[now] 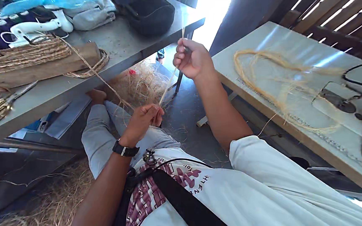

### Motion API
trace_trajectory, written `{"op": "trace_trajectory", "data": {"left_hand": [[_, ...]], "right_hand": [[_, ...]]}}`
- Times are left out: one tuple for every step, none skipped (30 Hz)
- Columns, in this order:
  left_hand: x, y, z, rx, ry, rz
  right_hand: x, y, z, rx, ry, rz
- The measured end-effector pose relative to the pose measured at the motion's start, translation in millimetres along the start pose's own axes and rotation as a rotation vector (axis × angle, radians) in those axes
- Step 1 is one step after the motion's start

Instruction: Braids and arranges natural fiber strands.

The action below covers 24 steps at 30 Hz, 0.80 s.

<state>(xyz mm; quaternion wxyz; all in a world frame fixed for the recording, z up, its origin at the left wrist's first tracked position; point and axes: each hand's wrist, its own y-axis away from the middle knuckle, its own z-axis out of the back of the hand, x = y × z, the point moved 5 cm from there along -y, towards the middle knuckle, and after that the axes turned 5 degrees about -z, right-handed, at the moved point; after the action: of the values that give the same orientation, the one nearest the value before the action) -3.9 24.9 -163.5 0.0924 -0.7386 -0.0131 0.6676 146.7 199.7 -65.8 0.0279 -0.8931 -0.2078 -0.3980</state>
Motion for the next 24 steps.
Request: {"op": "trace_trajectory", "data": {"left_hand": [[0.6,-0.5,1.8,0.009,0.008,-0.015],[1.4,-1.3,2.8,0.012,0.033,-0.025],[1.2,-1.8,2.8,0.017,0.075,-0.027],[0.6,-2.3,1.7,0.029,0.133,-0.022],[0.4,-2.6,-0.3,0.04,0.189,-0.008],[1.3,-2.7,-2.3,0.051,0.232,0.013],[3.2,-2.9,-3.9,0.062,0.26,0.04],[5.1,-3.3,-5.2,0.079,0.27,0.064],[7.0,-3.7,-6.5,0.1,0.256,0.079],[8.1,-3.7,-7.9,0.12,0.23,0.079],[9.1,-3.6,-9.0,0.137,0.192,0.067],[9.3,-3.6,-10.0,0.147,0.138,0.055],[8.6,-4.0,-10.5,0.147,0.063,0.037],[7.9,-4.6,-10.5,0.133,-0.022,0.018],[7.8,-5.3,-10.2,0.111,-0.097,-0.007],[8.4,-6.1,-9.4,0.09,-0.136,-0.021],[9.8,-7.3,-8.8,0.076,-0.139,-0.026],[11.3,-8.9,-8.5,0.071,-0.122,-0.026],[12.5,-10.3,-8.5,0.074,-0.102,-0.026],[13.8,-11.4,-8.8,0.082,-0.087,-0.026],[14.9,-11.7,-9.9,0.093,-0.078,-0.025],[16.5,-11.9,-11.4,0.106,-0.076,-0.023],[18.3,-12.0,-12.9,0.12,-0.077,-0.019],[19.9,-11.9,-14.4,0.136,-0.074,-0.019]], "right_hand": [[6.6,-0.5,4.6,-0.006,-0.008,0.018],[12.3,-1.2,8.5,-0.003,-0.009,0.035],[16.9,-2.1,12.0,0.005,-0.008,0.05],[20.8,-3.2,14.8,0.018,-0.005,0.062],[24.9,-4.3,17.3,0.026,-0.004,0.074],[29.8,-5.4,19.3,0.024,-0.008,0.09],[36.0,-6.4,20.3,0.013,-0.01,0.107],[43.7,-7.6,20.9,0.006,-0.009,0.124],[52.3,-9.4,21.6,-0.003,-0.008,0.143],[61.6,-11.5,22.4,-0.012,-0.01,0.163],[71.6,-14.2,23.8,-0.026,-0.014,0.185],[82.0,-16.6,25.2,-0.048,-0.028,0.211],[93.0,-18.5,27.3,-0.074,-0.041,0.245],[104.3,-19.7,30.0,-0.107,-0.048,0.277],[115.3,-20.3,33.1,-0.143,-0.046,0.302],[125.7,-20.4,36.1,-0.181,-0.036,0.321],[135.5,-20.4,39.6,-0.207,-0.032,0.335],[143.8,-19.0,42.6,-0.233,-0.027,0.345],[150.2,-17.1,44.7,-0.246,-0.023,0.352],[154.3,-15.3,45.6,-0.241,-0.025,0.354],[156.7,-14.2,45.4,-0.229,-0.025,0.355],[158.0,-14.0,44.5,-0.211,-0.029,0.357],[158.6,-14.1,43.3,-0.192,-0.03,0.359],[158.8,-14.8,41.7,-0.172,-0.037,0.364]]}}
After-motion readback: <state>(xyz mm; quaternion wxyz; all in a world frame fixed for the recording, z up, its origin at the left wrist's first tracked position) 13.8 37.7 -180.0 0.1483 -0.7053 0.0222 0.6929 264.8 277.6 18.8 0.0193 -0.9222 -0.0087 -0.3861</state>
